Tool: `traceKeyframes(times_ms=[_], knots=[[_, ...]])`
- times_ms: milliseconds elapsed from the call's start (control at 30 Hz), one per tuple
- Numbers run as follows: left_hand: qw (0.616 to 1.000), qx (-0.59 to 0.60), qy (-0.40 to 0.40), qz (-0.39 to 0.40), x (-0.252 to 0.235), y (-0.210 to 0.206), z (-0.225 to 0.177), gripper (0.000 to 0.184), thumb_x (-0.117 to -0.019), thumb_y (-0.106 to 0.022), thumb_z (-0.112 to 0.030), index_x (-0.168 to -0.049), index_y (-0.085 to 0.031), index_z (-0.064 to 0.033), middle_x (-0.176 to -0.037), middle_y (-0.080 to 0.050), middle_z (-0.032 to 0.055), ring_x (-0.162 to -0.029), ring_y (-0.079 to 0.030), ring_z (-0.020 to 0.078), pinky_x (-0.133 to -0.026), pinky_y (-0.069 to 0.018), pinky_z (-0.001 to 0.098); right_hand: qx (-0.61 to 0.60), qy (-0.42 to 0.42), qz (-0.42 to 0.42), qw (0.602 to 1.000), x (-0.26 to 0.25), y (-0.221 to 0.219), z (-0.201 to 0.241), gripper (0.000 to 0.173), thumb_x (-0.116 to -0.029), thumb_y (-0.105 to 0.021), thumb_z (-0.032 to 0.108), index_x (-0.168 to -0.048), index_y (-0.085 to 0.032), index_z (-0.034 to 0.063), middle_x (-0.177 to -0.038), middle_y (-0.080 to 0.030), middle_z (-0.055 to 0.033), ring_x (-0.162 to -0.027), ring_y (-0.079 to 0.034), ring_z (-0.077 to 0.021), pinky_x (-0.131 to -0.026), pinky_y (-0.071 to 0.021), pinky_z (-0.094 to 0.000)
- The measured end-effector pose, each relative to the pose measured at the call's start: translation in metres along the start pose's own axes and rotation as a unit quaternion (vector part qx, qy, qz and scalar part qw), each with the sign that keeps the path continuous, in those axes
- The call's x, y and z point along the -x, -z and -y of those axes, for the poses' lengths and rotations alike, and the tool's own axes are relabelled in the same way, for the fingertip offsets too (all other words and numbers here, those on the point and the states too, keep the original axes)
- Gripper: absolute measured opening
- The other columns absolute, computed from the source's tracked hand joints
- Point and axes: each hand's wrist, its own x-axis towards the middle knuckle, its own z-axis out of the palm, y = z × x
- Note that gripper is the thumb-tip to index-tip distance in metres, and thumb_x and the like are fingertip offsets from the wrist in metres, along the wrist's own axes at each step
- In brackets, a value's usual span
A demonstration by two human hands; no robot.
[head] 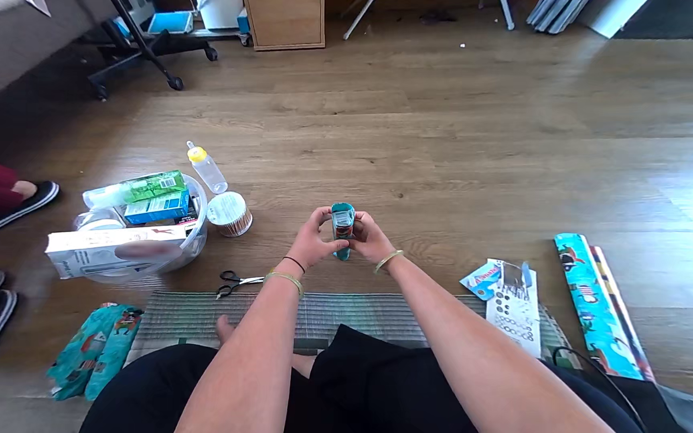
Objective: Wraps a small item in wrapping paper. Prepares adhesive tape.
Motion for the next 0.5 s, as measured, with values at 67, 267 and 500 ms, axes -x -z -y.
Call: traceKeyframes(times_ms=[67, 267, 500], knots=[[0.999, -0.005, -0.011, -0.04, 0.001, -0.002, -0.001, 0.069, -0.0769, -0.089, -0.005, -0.136, -0.053, 0.0007, -0.128, -0.067, 0.0179, -0.123, -0.063, 0.0279, -0.105, -0.0498, 0.0478, 0.034, -0.021, -0.008, 0.999, 0.0, 0.0, 0.009, 0.051, -0.0827, -0.069, -0.018, -0.128, -0.049, -0.0063, -0.124, -0.064, -0.0186, -0.112, -0.066, -0.0208, -0.097, -0.0559, -0.0364], [0.977, -0.065, 0.052, -0.197, 0.008, -0.023, -0.022, 0.069, -0.0756, -0.092, -0.018, -0.133, -0.057, -0.0028, -0.118, -0.071, 0.0162, -0.108, -0.071, 0.0294, -0.091, -0.0588, 0.0522, 0.062, -0.015, -0.09, 0.994, 0.007, -0.004, 0.035, 0.054, -0.0827, -0.061, -0.001, -0.136, -0.051, -0.0036, -0.137, -0.059, -0.0191, -0.125, -0.059, -0.0229, -0.102, -0.0508, -0.0387], [0.964, -0.121, 0.075, -0.226, 0.028, -0.055, -0.037, 0.066, -0.0792, -0.09, -0.019, -0.132, -0.054, -0.0006, -0.121, -0.064, 0.0208, -0.103, -0.067, 0.0341, -0.085, -0.0571, 0.0555, 0.108, 0.011, -0.137, 0.985, 0.011, -0.018, 0.053, 0.054, -0.0807, -0.084, 0.003, -0.129, -0.06, -0.0033, -0.117, -0.07, -0.0175, -0.105, -0.071, -0.0206, -0.094, -0.0594, -0.0369]])
